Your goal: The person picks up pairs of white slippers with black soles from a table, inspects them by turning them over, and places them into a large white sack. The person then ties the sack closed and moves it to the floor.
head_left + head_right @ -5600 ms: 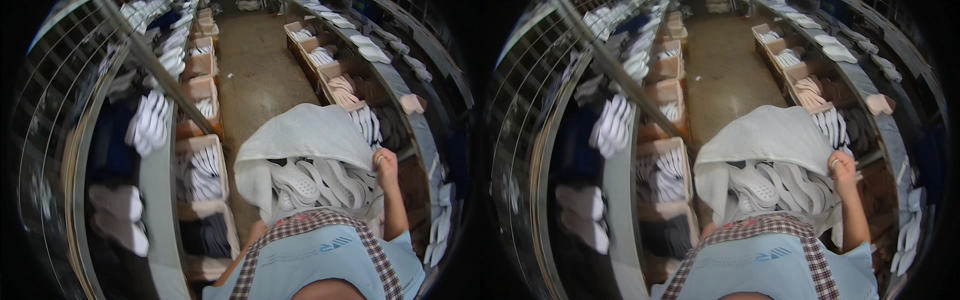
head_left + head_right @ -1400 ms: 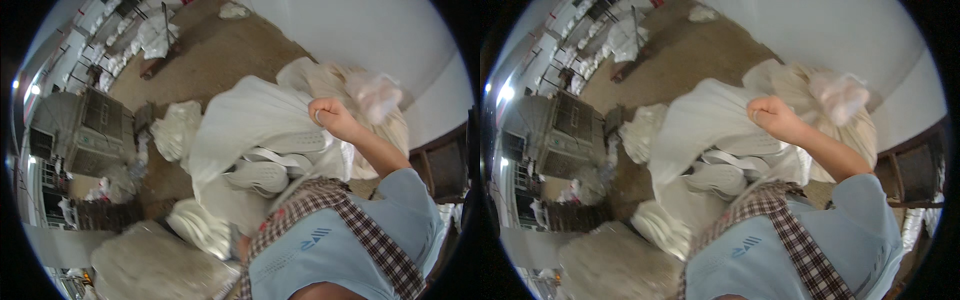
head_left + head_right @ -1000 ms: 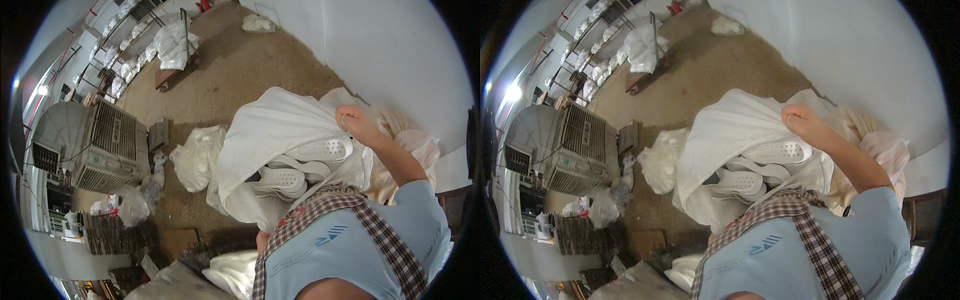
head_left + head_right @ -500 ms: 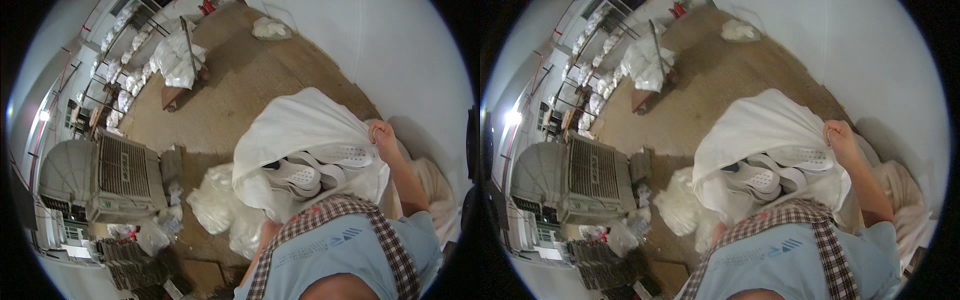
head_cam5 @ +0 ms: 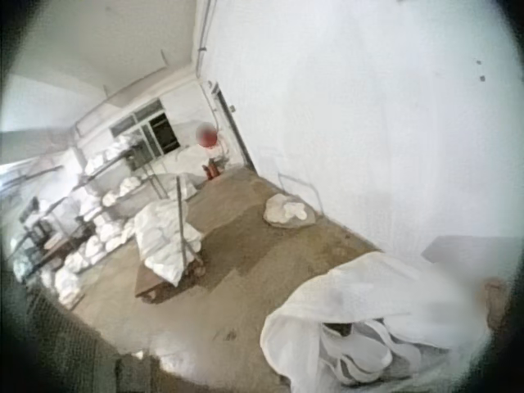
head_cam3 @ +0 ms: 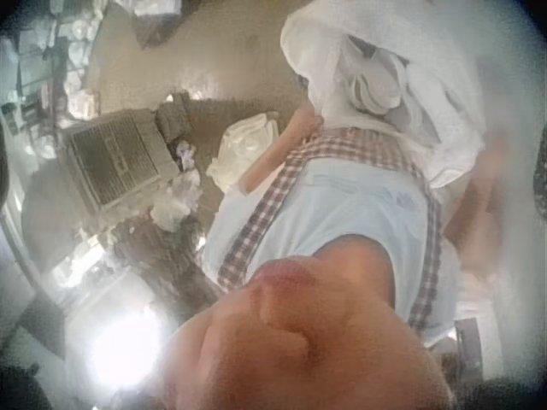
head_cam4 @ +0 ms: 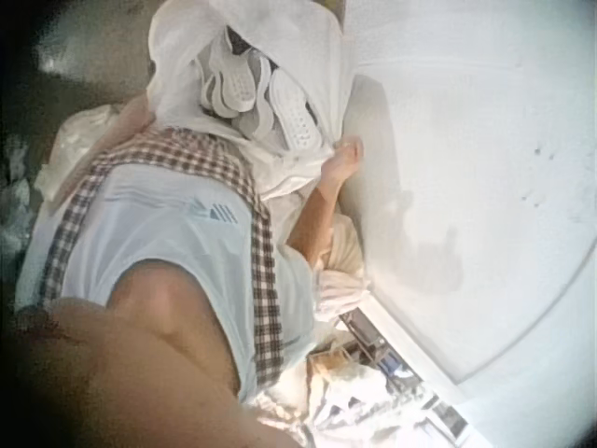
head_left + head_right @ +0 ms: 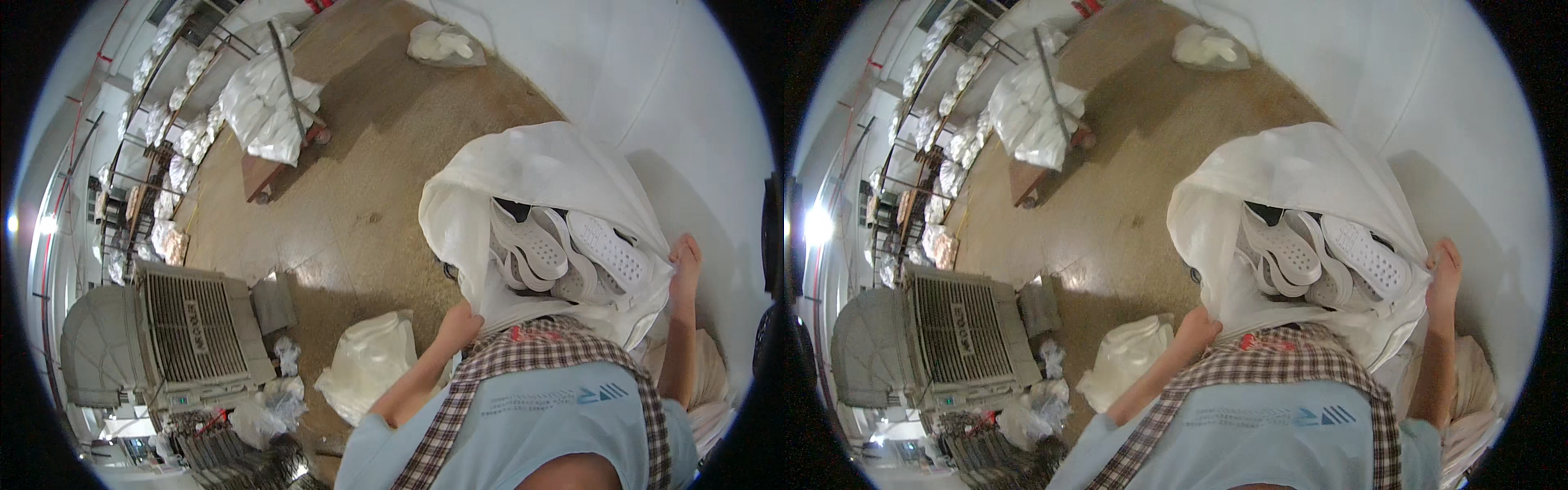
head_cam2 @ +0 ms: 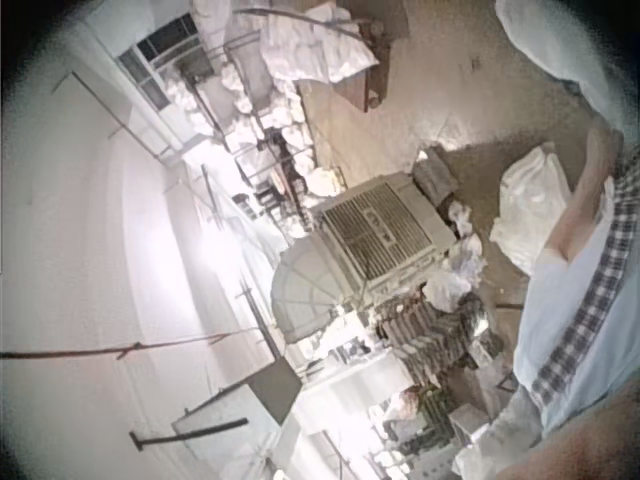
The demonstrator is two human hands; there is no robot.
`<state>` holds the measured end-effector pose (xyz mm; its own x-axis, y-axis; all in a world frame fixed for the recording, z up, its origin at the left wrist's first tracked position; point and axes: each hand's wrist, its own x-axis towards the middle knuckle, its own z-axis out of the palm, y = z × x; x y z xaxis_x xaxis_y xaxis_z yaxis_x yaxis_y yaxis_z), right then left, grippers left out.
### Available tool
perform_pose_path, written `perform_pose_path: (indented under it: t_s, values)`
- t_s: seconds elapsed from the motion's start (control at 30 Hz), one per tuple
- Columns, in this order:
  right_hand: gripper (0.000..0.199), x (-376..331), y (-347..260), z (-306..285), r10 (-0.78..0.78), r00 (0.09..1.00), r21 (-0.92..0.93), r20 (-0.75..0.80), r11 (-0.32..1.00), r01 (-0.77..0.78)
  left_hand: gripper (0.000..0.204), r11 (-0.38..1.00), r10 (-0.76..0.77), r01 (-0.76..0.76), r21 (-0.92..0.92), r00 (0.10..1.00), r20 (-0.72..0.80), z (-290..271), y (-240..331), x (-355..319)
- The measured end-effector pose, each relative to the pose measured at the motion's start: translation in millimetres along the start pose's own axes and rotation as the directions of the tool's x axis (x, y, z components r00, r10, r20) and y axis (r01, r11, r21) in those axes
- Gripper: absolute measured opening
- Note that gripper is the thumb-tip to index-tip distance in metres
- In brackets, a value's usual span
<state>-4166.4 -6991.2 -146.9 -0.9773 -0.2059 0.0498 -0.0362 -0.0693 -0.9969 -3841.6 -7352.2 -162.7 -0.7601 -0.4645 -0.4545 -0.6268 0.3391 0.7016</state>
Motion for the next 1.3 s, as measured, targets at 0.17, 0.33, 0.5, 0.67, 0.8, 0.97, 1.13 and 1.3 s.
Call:
perform_pose_path:
  t_s: [0.17,0.33,0.5,0.67,0.8,0.97,1.13,1.3]
  values:
    - [0.004,-19.3,-11.9,-15.3,0.257,0.815,0.080,-0.519,0.964,-0.254,0.037,0.966,-0.007,-0.045,0.254,0.980,0.201,-35.3,65.4,101.5]
    - [0.009,10.3,6.6,-11.0,0.070,0.908,-0.013,-0.414,0.996,-0.083,0.037,0.991,0.106,-0.116,0.063,0.983,0.149,-18.2,106.6,154.4]
    - [0.013,70.2,45.1,-4.5,0.200,0.865,-0.059,-0.460,0.965,-0.254,0.039,0.935,-0.042,-0.088,0.343,0.933,0.356,-14.5,119.5,236.8]
    - [0.014,77.3,110.5,-5.7,0.337,0.668,0.034,-0.663,0.906,-0.422,0.037,0.882,-0.192,-0.118,0.456,0.794,0.576,-2.1,101.0,320.2]
    - [0.013,59.9,147.6,-9.3,0.374,0.474,0.129,-0.797,0.872,-0.472,0.038,0.899,-0.385,0.117,0.422,0.672,0.633,36.0,89.4,373.3]
    - [0.012,23.8,141.7,3.1,0.402,0.405,0.270,-0.821,0.899,-0.345,0.042,0.892,-0.418,0.088,0.443,0.533,0.736,41.3,60.6,393.4]
    - [0.014,29.3,121.5,22.8,0.338,0.387,0.213,-0.858,0.920,-0.330,0.037,0.920,-0.387,0.250,0.302,0.702,0.598,50.8,84.6,371.2]
    - [0.013,53.6,135.9,47.7,0.169,0.610,-0.051,-0.775,0.944,-0.327,0.036,0.953,-0.196,-0.088,0.290,0.551,0.811,68.5,191.7,383.4]
